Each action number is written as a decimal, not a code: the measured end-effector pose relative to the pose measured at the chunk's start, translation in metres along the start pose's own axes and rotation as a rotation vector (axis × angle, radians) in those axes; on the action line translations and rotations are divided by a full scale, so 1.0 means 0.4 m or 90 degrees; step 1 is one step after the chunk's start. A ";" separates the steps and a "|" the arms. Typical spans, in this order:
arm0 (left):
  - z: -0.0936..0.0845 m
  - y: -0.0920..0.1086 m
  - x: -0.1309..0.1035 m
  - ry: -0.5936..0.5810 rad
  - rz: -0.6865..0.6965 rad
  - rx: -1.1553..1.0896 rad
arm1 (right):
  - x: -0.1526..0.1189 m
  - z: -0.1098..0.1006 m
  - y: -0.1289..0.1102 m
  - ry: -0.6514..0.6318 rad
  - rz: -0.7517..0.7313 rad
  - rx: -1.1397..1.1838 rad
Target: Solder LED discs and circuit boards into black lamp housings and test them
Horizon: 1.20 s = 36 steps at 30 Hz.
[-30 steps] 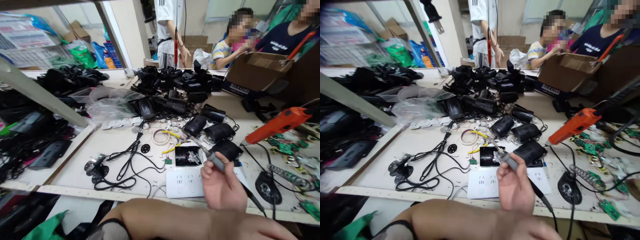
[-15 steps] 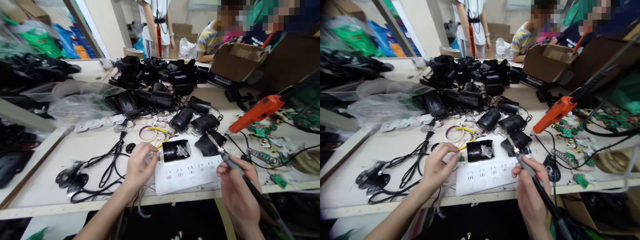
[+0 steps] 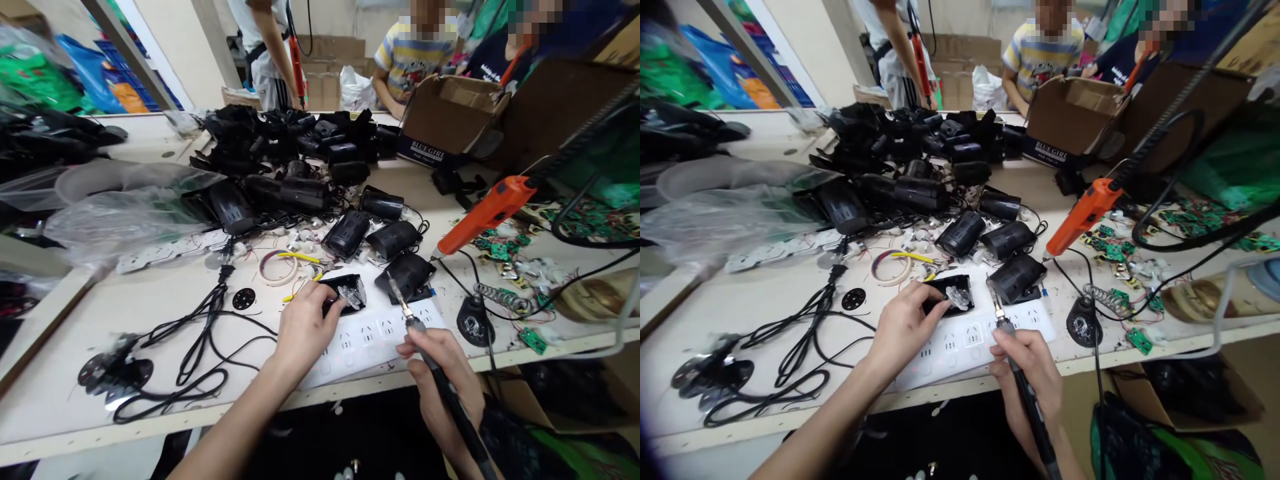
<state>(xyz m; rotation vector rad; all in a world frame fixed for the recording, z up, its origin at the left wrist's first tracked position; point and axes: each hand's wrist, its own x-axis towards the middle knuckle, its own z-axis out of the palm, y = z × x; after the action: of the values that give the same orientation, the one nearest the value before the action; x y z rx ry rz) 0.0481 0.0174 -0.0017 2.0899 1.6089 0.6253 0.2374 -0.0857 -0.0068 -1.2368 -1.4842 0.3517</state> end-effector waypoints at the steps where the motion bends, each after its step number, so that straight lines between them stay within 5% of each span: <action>1: 0.002 0.000 -0.002 -0.002 -0.001 0.001 | -0.003 0.003 0.002 -0.007 -0.007 0.003; 12: 0.025 0.019 -0.006 0.042 -0.003 -0.105 | -0.012 0.040 0.003 0.006 -0.024 -0.010; 18: 0.004 0.009 -0.018 0.117 -0.204 -0.580 | 0.021 0.056 -0.002 -0.036 -0.073 -0.010; 24: -0.016 0.021 -0.042 0.073 -0.326 -0.926 | 0.048 0.120 0.002 -0.054 -0.008 -0.007; 36: -0.012 0.020 -0.060 0.077 -0.336 -0.949 | 0.081 0.182 0.006 -0.053 0.032 -0.049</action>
<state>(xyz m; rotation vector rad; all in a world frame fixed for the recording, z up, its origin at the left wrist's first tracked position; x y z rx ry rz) 0.0461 -0.0077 0.0049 0.5296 1.0023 1.2071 0.1819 -0.0291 -0.0157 -1.3358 -1.5526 0.3866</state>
